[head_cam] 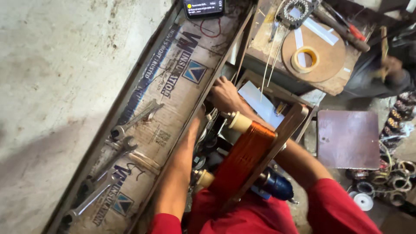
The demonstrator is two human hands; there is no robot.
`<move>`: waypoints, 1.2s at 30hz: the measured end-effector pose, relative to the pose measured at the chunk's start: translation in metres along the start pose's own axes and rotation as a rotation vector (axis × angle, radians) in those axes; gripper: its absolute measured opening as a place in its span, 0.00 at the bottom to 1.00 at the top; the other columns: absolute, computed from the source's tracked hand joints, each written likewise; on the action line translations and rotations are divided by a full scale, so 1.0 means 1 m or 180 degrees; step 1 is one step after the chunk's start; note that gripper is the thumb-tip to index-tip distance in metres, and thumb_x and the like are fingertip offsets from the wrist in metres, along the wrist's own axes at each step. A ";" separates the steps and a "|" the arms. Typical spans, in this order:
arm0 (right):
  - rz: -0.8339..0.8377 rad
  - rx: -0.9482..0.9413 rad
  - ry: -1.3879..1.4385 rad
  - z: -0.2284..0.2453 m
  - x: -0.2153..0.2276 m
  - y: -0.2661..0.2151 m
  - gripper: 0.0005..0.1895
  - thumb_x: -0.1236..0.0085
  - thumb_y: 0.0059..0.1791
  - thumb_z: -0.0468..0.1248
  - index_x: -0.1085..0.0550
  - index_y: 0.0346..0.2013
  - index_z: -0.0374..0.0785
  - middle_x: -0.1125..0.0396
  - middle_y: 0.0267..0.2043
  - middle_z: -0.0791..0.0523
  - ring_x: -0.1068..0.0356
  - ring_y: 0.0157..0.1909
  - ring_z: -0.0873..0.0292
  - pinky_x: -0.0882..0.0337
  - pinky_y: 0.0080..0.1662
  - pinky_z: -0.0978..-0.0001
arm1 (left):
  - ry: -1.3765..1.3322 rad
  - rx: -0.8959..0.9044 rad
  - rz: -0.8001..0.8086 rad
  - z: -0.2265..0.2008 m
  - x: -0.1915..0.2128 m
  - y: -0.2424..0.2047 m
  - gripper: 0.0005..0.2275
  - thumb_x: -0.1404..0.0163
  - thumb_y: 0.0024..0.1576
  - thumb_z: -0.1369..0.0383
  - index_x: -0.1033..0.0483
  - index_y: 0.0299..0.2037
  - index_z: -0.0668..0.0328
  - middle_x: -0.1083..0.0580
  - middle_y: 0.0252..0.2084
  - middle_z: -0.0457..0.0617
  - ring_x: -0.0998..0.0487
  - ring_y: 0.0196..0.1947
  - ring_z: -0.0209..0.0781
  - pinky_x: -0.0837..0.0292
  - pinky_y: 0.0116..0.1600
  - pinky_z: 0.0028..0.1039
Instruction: The person operates a manual wire winding machine to wrap copper wire onto a rectangular core. They repeatedly turn a crank to spin the core while guiding the wire with their hands to ensure even layers.
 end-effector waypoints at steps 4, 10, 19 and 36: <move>-0.0371 0.0112 -0.0173 0.002 -0.027 -0.009 0.12 0.38 0.37 0.35 0.19 0.35 0.41 0.31 0.53 0.50 0.38 0.55 0.46 0.34 0.49 0.56 | 0.0218 0.0044 0.0017 0.020 0.000 -0.020 0.10 0.45 0.62 0.63 0.18 0.48 0.57 0.18 0.45 0.47 0.18 0.45 0.40 0.24 0.52 0.30; -0.0275 0.0166 -0.0231 0.005 -0.023 -0.021 0.16 0.41 0.38 0.31 0.19 0.39 0.42 0.32 0.53 0.52 0.38 0.56 0.48 0.33 0.50 0.57 | 0.0208 0.0022 -0.0031 0.026 -0.003 -0.032 0.11 0.45 0.62 0.62 0.18 0.49 0.58 0.19 0.46 0.48 0.19 0.46 0.40 0.25 0.52 0.30; -0.0290 -0.1024 0.0004 -0.008 0.014 -0.028 0.04 0.34 0.44 0.33 0.19 0.33 0.44 0.31 0.45 0.52 0.35 0.54 0.44 0.31 0.48 0.56 | 0.0233 0.0000 -0.0178 0.029 0.012 -0.044 0.13 0.45 0.61 0.62 0.19 0.50 0.60 0.20 0.46 0.49 0.20 0.46 0.41 0.26 0.52 0.31; -0.0328 -0.1535 0.3588 -0.001 0.119 -0.080 0.14 0.37 0.53 0.43 0.23 0.39 0.33 0.32 0.30 0.61 0.35 0.31 0.70 0.32 0.35 0.77 | -0.4238 0.0839 0.1080 -0.088 0.066 -0.001 0.17 0.39 0.56 0.65 0.21 0.53 0.66 0.19 0.45 0.46 0.20 0.45 0.33 0.24 0.54 0.24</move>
Point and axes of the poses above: each hand's wrist, its own y-axis towards the middle knuckle, its own x-axis out of the back of the hand, z = x × y, the point moved 2 cm from there along y, towards the middle knuckle
